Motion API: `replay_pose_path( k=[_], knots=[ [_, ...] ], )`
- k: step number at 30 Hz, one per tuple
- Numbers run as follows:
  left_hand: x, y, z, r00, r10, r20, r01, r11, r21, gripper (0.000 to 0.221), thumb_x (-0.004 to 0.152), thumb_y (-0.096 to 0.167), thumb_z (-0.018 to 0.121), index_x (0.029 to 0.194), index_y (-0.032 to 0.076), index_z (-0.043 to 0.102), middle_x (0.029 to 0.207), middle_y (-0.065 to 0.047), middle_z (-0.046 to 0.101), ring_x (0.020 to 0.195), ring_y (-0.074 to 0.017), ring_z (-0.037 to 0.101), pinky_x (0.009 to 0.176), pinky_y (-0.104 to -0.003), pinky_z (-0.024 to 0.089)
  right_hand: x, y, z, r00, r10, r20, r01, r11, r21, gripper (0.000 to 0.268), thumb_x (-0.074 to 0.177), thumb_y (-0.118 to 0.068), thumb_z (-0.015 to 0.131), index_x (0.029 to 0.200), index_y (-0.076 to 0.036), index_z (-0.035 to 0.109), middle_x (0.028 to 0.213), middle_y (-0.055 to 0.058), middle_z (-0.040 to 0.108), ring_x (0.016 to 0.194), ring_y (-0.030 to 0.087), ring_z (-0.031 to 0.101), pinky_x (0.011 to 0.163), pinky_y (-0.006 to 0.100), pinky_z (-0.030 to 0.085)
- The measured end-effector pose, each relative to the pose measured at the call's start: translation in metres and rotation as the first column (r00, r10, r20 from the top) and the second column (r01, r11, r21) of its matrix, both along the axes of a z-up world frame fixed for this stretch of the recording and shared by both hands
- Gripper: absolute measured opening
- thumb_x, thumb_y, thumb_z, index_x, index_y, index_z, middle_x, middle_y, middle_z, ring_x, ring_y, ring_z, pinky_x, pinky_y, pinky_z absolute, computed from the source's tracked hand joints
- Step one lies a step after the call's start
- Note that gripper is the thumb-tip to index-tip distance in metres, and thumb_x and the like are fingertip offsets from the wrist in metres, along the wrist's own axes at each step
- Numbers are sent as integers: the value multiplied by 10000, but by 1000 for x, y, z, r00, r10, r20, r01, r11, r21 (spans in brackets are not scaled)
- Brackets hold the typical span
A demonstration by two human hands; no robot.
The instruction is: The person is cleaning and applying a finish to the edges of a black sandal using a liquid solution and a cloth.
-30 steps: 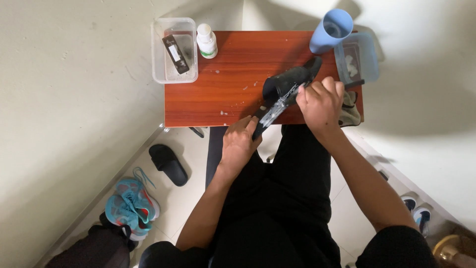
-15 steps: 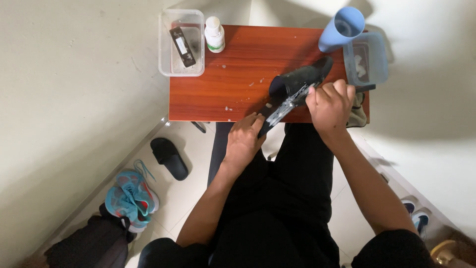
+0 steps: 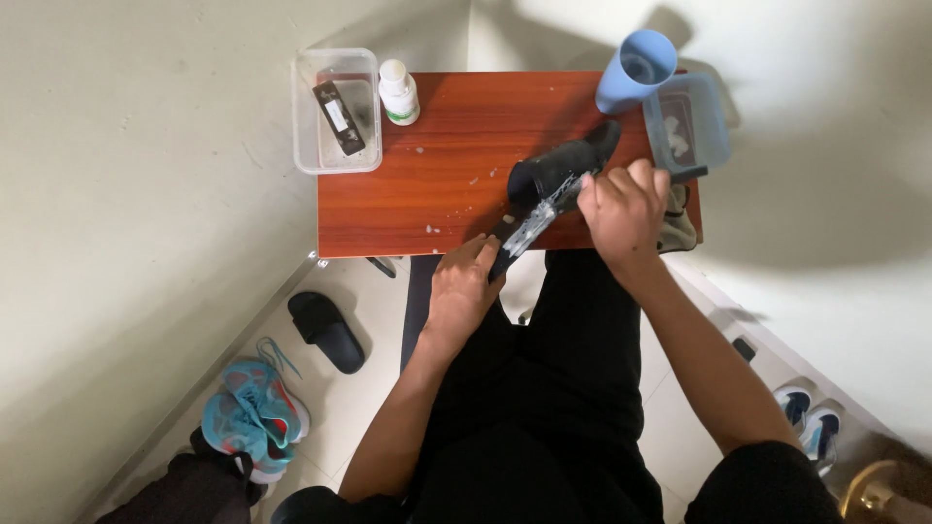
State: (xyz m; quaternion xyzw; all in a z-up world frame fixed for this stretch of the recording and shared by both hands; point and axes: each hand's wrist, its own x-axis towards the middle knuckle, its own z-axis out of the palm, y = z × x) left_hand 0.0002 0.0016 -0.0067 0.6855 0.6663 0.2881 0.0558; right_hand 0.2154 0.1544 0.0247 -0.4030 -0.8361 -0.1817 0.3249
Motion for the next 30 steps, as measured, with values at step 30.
replay_pose_path(
  k=[30],
  knots=[
    [2,-1,-11,1000,5,-16,-5,1000,-2,501,763,217,811,1236,160,656,1102,-83,719,1055,-250,718,914,-367,553,-9,20,-12,995,93,-21,-93,996,7,389,993,-222,728,641,-148,580,651,34,502,735,270,532,695,397,391]
  ],
)
